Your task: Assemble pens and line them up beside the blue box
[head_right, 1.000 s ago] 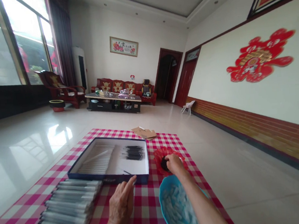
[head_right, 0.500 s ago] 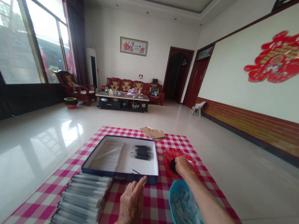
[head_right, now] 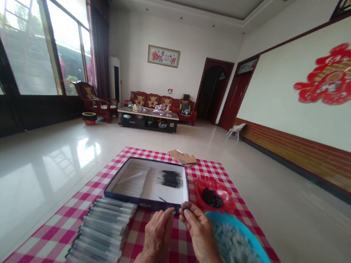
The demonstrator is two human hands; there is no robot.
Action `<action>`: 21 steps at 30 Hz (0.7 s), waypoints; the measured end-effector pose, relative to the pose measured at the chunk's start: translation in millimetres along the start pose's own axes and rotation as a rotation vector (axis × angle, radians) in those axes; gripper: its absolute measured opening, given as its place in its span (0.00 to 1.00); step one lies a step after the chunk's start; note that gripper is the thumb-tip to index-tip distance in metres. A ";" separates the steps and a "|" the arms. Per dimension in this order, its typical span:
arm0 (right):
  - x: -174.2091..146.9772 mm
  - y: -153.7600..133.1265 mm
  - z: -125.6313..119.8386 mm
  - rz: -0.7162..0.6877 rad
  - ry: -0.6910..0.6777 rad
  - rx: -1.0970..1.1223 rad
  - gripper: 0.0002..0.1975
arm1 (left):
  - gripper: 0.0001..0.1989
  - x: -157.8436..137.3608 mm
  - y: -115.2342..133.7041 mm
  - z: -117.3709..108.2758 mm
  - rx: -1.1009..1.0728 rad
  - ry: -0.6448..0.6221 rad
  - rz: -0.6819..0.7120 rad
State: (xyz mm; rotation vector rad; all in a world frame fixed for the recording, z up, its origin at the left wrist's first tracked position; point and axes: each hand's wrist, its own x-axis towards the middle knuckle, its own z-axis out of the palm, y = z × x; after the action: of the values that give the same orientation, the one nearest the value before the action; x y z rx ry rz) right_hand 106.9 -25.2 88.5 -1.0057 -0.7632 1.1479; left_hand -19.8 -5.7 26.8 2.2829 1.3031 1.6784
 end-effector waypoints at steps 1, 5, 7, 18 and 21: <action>-2.5 1.5 -0.5 0.027 0.007 0.044 0.18 | 0.12 0.0 0.5 -0.1 -0.016 0.017 0.008; -4.2 5.3 -3.5 0.112 0.011 0.141 0.18 | 0.11 -0.1 1.9 -0.3 -0.052 0.048 0.041; -4.1 7.3 -3.8 0.149 0.009 0.179 0.18 | 0.11 -0.1 2.0 -0.7 -0.052 0.035 0.036; -3.4 22.2 -10.5 0.026 0.007 -0.098 0.19 | 0.11 0.6 5.9 -1.7 -0.025 -0.011 0.068; -2.4 21.6 -12.0 -0.022 0.005 -0.221 0.19 | 0.11 1.6 6.0 -3.5 -0.022 -0.050 0.057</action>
State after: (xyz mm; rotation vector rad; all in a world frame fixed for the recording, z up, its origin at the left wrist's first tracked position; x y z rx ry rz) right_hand 109.1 -28.4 64.1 -1.1802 -0.9099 1.0575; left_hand -18.9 -10.1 32.4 2.3555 1.2143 1.6318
